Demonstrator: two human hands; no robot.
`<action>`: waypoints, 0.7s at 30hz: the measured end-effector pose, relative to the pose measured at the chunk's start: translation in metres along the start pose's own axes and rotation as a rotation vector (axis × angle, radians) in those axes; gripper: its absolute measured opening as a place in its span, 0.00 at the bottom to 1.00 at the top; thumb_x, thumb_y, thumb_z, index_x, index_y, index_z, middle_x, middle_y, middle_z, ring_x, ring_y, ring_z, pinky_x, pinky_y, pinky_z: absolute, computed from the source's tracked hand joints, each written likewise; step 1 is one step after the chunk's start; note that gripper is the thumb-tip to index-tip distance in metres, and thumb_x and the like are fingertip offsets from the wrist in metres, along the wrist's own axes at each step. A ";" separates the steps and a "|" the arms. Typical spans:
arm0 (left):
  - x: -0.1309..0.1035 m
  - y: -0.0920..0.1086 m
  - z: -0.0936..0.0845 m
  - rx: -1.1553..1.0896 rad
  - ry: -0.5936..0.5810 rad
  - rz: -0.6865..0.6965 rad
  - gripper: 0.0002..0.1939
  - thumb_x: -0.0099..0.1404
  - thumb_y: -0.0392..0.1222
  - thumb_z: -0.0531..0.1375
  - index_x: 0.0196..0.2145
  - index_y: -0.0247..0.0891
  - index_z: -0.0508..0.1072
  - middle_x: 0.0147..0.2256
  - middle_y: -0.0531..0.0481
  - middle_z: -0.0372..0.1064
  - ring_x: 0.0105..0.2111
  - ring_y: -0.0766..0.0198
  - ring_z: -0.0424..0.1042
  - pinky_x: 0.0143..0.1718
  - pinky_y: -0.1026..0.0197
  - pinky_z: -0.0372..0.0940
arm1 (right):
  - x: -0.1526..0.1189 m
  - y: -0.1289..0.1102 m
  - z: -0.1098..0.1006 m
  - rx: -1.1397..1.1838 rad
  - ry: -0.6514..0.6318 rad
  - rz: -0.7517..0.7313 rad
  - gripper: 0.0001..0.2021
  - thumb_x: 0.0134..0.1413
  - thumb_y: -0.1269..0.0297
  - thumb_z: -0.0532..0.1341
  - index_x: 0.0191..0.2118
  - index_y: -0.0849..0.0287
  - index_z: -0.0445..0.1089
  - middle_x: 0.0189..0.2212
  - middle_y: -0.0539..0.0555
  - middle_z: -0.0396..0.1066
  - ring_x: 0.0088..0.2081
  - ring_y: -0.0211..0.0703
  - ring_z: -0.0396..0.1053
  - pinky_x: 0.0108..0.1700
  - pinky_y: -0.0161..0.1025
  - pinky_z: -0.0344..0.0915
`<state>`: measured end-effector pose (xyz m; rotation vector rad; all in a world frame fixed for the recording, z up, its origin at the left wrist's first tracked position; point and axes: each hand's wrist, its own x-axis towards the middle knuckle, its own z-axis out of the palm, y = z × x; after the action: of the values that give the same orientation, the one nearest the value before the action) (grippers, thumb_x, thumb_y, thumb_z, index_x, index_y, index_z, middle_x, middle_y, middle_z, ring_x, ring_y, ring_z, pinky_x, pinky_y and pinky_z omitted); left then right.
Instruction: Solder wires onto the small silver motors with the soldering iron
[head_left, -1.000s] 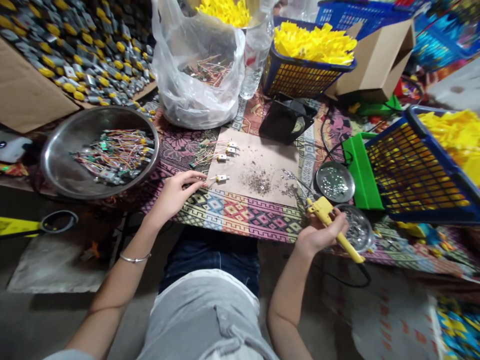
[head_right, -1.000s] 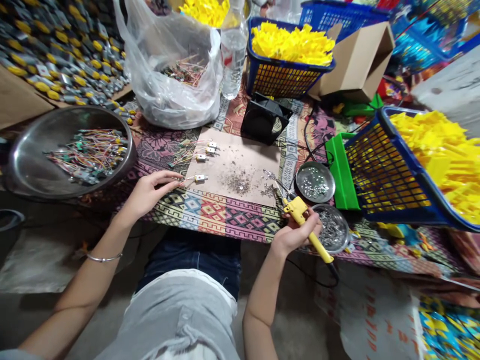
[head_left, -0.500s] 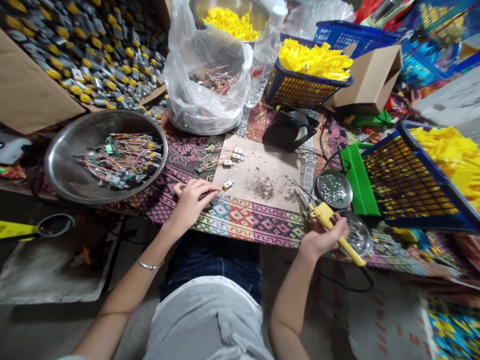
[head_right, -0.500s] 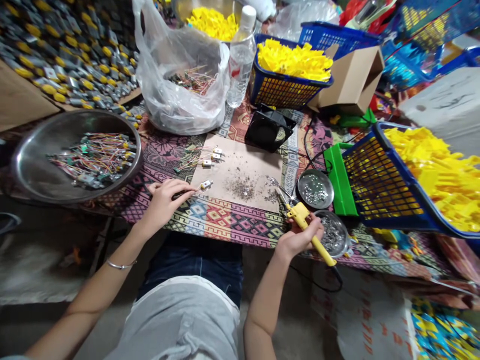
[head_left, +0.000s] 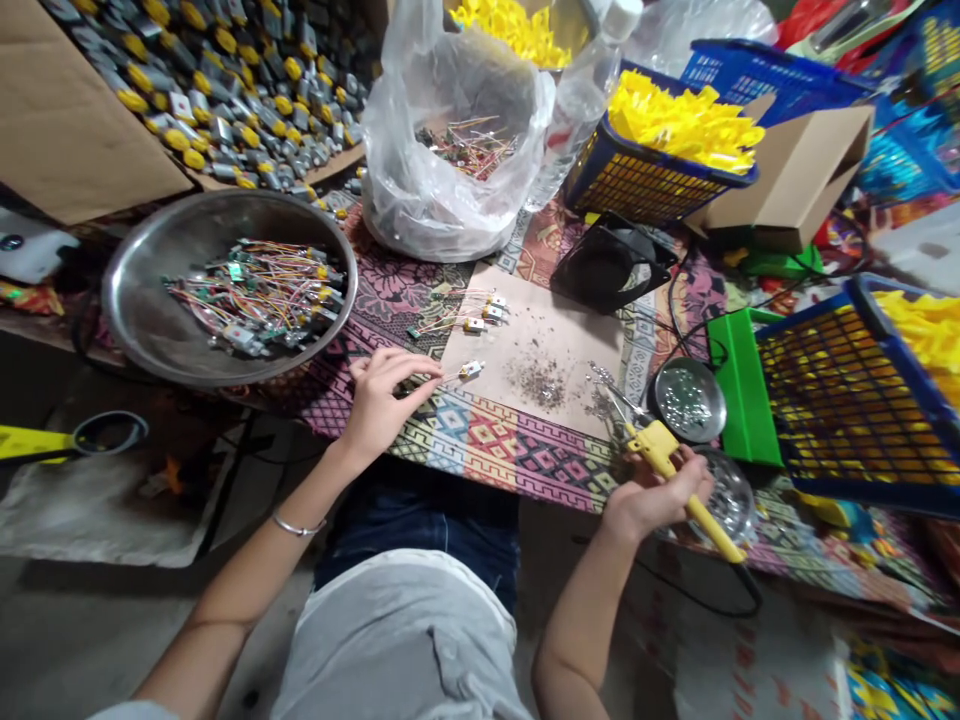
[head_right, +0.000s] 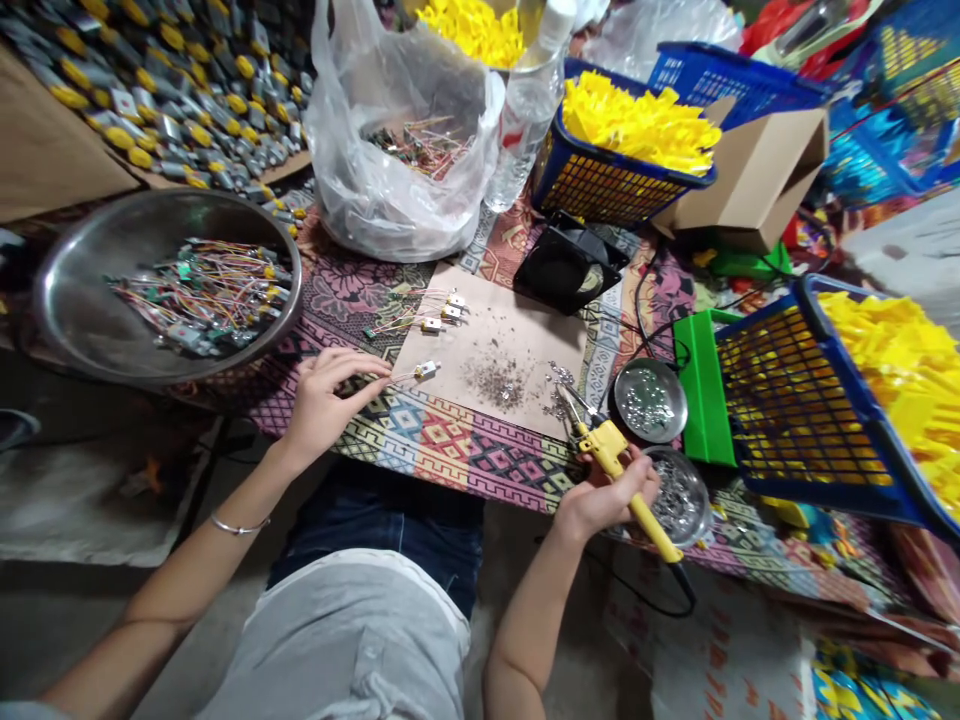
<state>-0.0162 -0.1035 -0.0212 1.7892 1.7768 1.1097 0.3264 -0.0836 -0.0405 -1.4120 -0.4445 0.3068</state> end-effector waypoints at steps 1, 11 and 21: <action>-0.001 -0.002 -0.001 0.013 -0.006 0.007 0.07 0.71 0.34 0.69 0.40 0.47 0.83 0.44 0.55 0.84 0.51 0.56 0.75 0.59 0.47 0.55 | -0.001 0.000 0.001 0.003 -0.012 -0.004 0.15 0.57 0.47 0.64 0.37 0.55 0.67 0.33 0.49 0.68 0.30 0.35 0.69 0.23 0.32 0.66; 0.000 0.001 -0.003 0.263 0.021 0.117 0.16 0.75 0.33 0.65 0.56 0.45 0.75 0.44 0.54 0.81 0.45 0.56 0.77 0.54 0.49 0.51 | -0.001 0.000 0.001 -0.016 0.006 0.022 0.15 0.59 0.49 0.63 0.39 0.55 0.68 0.34 0.48 0.68 0.33 0.35 0.69 0.26 0.31 0.66; -0.006 0.018 -0.014 0.486 -0.200 0.200 0.05 0.72 0.39 0.68 0.45 0.44 0.81 0.52 0.45 0.75 0.51 0.47 0.71 0.55 0.42 0.50 | -0.001 0.002 0.001 0.016 -0.024 -0.010 0.16 0.56 0.48 0.67 0.37 0.56 0.70 0.34 0.48 0.72 0.37 0.35 0.72 0.38 0.34 0.71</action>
<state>-0.0148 -0.1154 -0.0008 2.3069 1.8851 0.5583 0.3252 -0.0832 -0.0425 -1.3911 -0.4672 0.3189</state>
